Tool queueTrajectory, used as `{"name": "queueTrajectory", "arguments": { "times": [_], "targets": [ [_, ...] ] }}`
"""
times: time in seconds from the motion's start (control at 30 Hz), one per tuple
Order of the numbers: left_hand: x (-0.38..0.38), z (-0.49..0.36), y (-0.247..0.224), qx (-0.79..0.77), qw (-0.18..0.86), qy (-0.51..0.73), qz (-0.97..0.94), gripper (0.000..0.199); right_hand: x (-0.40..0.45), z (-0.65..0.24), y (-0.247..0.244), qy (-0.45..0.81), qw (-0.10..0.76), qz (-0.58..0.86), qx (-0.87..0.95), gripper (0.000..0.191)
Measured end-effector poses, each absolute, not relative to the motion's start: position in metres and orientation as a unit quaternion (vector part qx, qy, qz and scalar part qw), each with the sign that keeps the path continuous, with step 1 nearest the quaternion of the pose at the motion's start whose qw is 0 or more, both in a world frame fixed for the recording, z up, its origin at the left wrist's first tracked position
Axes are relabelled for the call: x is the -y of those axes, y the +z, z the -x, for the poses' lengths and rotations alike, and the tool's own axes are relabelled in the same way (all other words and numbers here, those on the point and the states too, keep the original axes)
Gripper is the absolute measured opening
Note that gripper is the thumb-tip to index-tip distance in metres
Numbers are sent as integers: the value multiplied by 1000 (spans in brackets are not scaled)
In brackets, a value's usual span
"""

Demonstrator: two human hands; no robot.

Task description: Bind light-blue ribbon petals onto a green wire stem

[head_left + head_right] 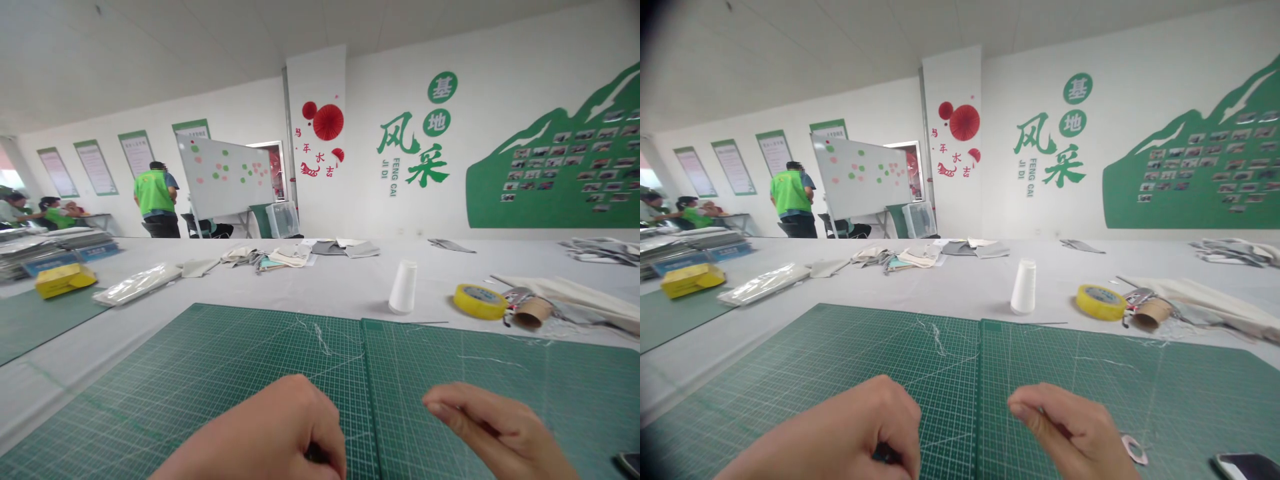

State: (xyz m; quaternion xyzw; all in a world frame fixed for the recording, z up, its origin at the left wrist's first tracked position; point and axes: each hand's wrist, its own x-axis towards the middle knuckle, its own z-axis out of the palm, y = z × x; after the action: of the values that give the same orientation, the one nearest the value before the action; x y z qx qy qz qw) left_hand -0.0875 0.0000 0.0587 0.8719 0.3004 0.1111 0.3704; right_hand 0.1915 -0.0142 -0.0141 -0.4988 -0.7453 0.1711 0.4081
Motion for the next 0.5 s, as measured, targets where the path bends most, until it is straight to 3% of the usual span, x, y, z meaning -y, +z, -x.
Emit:
{"name": "queueTrajectory", "arguments": {
  "times": [0.2,0.5],
  "targets": [
    [-6,81,30,-236,505,175,-812,14,1,-184,-30,218,406,523,717,29],
    [-5,65,24,-376,608,335,-613,9,-10,-164,-76,273,343,521,732,34]
  ]
}}
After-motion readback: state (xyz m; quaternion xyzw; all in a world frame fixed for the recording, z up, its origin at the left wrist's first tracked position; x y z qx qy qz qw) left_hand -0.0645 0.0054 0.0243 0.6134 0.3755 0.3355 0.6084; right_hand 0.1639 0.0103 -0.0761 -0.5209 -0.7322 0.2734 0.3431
